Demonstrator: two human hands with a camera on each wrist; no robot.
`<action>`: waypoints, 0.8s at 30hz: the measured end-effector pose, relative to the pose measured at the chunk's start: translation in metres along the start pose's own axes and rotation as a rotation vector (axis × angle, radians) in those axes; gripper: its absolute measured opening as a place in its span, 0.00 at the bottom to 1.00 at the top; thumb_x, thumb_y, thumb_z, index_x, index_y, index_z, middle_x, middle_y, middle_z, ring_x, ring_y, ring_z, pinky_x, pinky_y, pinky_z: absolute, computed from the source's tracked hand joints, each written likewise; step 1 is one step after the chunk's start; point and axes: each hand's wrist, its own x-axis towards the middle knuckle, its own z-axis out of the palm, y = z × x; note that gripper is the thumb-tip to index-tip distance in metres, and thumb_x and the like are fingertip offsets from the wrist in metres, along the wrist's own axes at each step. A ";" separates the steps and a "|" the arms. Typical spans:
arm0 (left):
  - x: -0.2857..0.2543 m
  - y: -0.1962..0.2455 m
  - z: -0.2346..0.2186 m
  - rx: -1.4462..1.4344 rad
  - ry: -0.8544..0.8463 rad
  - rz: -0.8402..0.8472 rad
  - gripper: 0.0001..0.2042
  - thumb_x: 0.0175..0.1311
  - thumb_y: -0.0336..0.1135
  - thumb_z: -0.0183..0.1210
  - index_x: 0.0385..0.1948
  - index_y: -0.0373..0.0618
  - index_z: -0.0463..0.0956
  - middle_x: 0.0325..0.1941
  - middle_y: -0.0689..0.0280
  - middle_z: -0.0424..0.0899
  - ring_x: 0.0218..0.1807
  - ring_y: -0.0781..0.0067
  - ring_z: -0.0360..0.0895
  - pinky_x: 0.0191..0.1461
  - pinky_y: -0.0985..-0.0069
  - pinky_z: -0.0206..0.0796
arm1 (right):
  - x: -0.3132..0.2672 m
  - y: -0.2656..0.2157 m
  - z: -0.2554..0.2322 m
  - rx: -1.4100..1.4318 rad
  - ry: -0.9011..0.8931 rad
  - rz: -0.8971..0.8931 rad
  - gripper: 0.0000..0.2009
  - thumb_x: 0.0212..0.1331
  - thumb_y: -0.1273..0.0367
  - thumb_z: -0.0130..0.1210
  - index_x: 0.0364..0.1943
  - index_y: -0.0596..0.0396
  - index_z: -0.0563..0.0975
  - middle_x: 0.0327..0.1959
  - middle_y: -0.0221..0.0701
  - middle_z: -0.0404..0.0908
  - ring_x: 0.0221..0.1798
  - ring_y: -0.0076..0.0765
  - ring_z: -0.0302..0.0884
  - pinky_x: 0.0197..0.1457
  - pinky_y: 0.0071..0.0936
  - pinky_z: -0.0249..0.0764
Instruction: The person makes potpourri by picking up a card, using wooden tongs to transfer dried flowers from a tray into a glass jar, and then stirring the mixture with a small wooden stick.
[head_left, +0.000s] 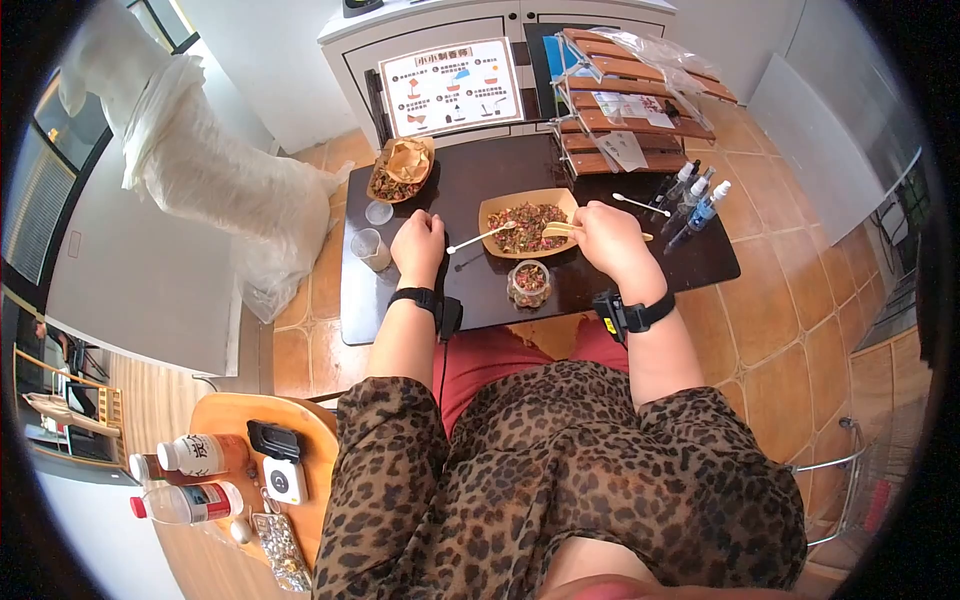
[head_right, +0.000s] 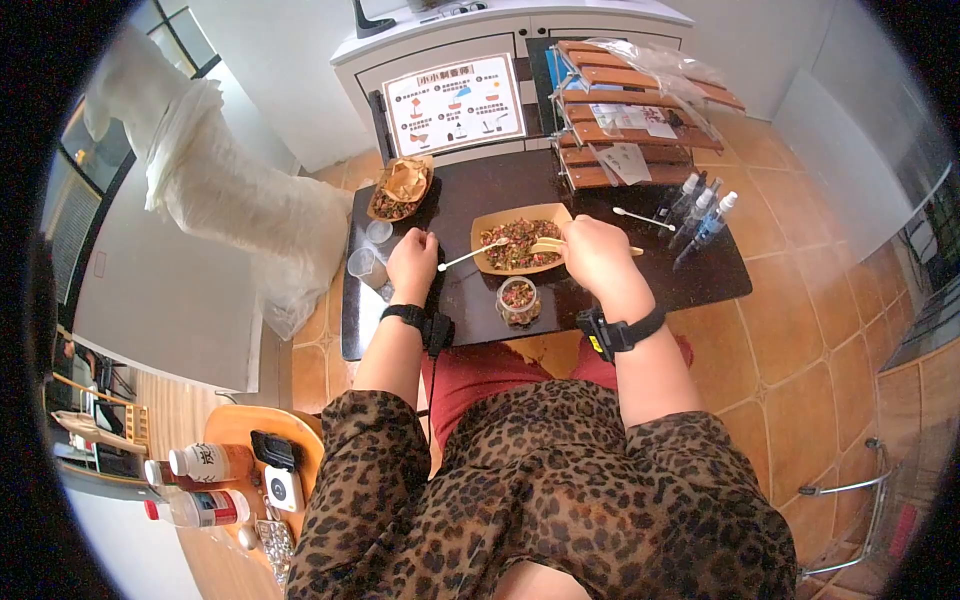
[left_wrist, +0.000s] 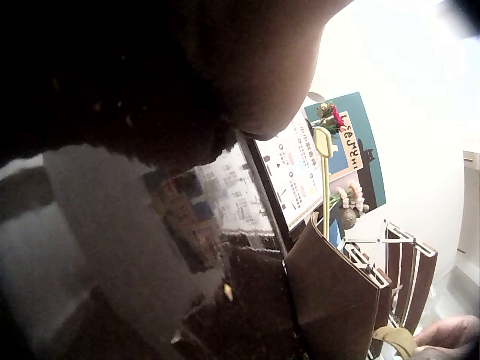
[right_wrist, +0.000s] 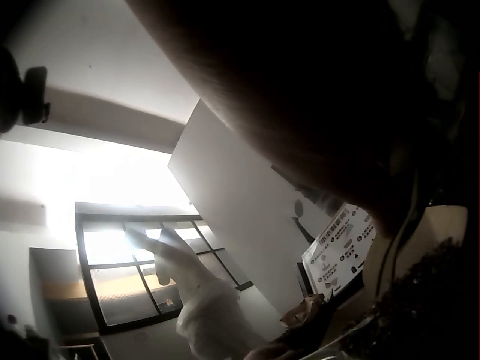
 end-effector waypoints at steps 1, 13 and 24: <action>0.000 0.000 0.000 0.000 -0.004 -0.002 0.13 0.66 0.45 0.57 0.30 0.44 0.78 0.32 0.56 0.85 0.39 0.49 0.83 0.42 0.55 0.72 | 0.001 0.002 0.005 -0.016 -0.010 0.020 0.07 0.57 0.66 0.64 0.34 0.55 0.84 0.36 0.39 0.82 0.42 0.49 0.83 0.49 0.43 0.77; 0.001 0.001 -0.002 -0.001 -0.040 -0.030 0.15 0.67 0.48 0.56 0.33 0.44 0.80 0.34 0.55 0.86 0.42 0.47 0.83 0.45 0.55 0.72 | 0.005 0.001 0.032 -0.111 -0.026 -0.029 0.04 0.54 0.73 0.59 0.30 0.58 0.84 0.32 0.43 0.85 0.39 0.51 0.86 0.41 0.43 0.82; 0.001 0.001 -0.003 0.000 -0.048 -0.032 0.15 0.67 0.48 0.57 0.35 0.44 0.80 0.35 0.55 0.86 0.42 0.48 0.83 0.45 0.56 0.73 | 0.005 0.004 0.024 -0.055 0.016 -0.047 0.04 0.55 0.71 0.60 0.30 0.57 0.83 0.34 0.41 0.84 0.39 0.51 0.85 0.42 0.45 0.80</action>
